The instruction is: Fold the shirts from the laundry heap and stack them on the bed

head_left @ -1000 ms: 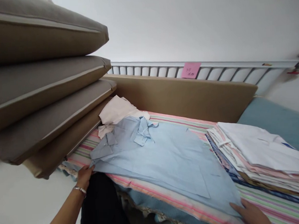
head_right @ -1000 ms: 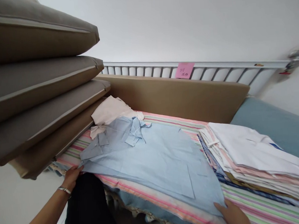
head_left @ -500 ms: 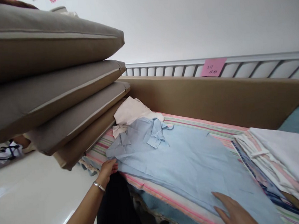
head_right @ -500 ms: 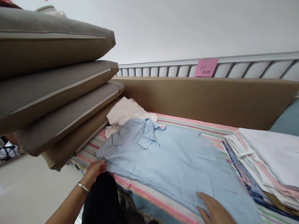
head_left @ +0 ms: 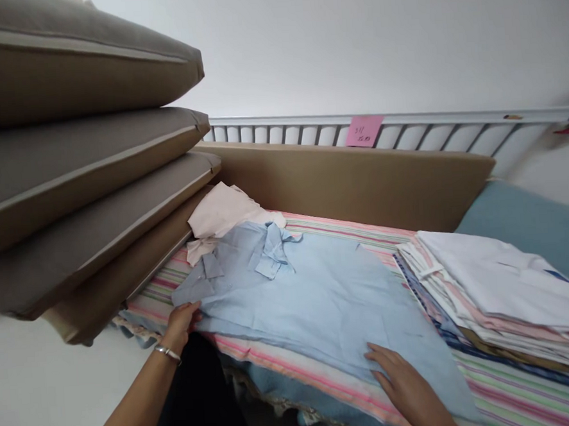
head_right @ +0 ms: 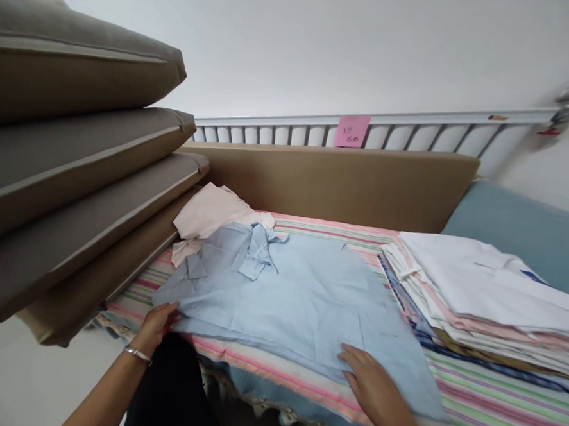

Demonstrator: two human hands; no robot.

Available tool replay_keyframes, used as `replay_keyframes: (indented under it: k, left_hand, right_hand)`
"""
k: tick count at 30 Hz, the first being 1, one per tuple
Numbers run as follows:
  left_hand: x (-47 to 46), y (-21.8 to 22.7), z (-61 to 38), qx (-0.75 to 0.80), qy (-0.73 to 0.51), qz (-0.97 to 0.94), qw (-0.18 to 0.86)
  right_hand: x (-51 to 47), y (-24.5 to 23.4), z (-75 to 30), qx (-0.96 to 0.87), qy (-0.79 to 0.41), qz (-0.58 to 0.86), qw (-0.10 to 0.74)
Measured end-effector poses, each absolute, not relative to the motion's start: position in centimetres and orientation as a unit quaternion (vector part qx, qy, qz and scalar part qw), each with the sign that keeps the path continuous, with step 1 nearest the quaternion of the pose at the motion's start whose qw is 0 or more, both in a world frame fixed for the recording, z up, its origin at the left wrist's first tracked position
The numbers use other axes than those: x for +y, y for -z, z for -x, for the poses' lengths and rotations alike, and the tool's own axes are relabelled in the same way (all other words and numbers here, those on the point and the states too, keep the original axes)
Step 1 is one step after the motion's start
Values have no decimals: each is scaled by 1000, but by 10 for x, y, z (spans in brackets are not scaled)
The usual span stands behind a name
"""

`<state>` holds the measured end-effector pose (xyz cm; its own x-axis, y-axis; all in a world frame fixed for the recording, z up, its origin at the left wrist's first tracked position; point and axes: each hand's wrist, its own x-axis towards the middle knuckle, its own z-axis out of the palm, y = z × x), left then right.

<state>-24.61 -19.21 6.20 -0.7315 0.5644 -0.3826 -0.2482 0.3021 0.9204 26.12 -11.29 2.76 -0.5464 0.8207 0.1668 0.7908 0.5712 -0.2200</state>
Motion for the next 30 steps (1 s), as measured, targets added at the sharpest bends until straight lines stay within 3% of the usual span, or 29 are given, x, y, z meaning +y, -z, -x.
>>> replay_keyframes:
  k: [4, 10, 17, 21, 26, 30]
  left_hand:
    - [-192, -63, 249, 707, -596, -78, 372]
    - [-198, -70, 248, 703, -590, -94, 387]
    - [-209, -59, 237, 763, -518, -144, 358]
    - [-219, -70, 244, 806, -483, -202, 275]
    - [-207, -78, 207, 764, -408, -501, -7]
    - [-175, -64, 148, 668, -244, -702, 29]
  right_hand:
    - [-108, -24, -266, -876, -44, 464, 121]
    - [-95, -42, -285, -866, 25, 465, 181]
    - [-109, -26, -291, -866, 2, 484, 125]
    - [-113, -29, -287, -848, -42, 520, 95]
    - [-114, -59, -239, -836, -53, 527, 145]
    - [-110, -60, -185, -840, -22, 526, 134]
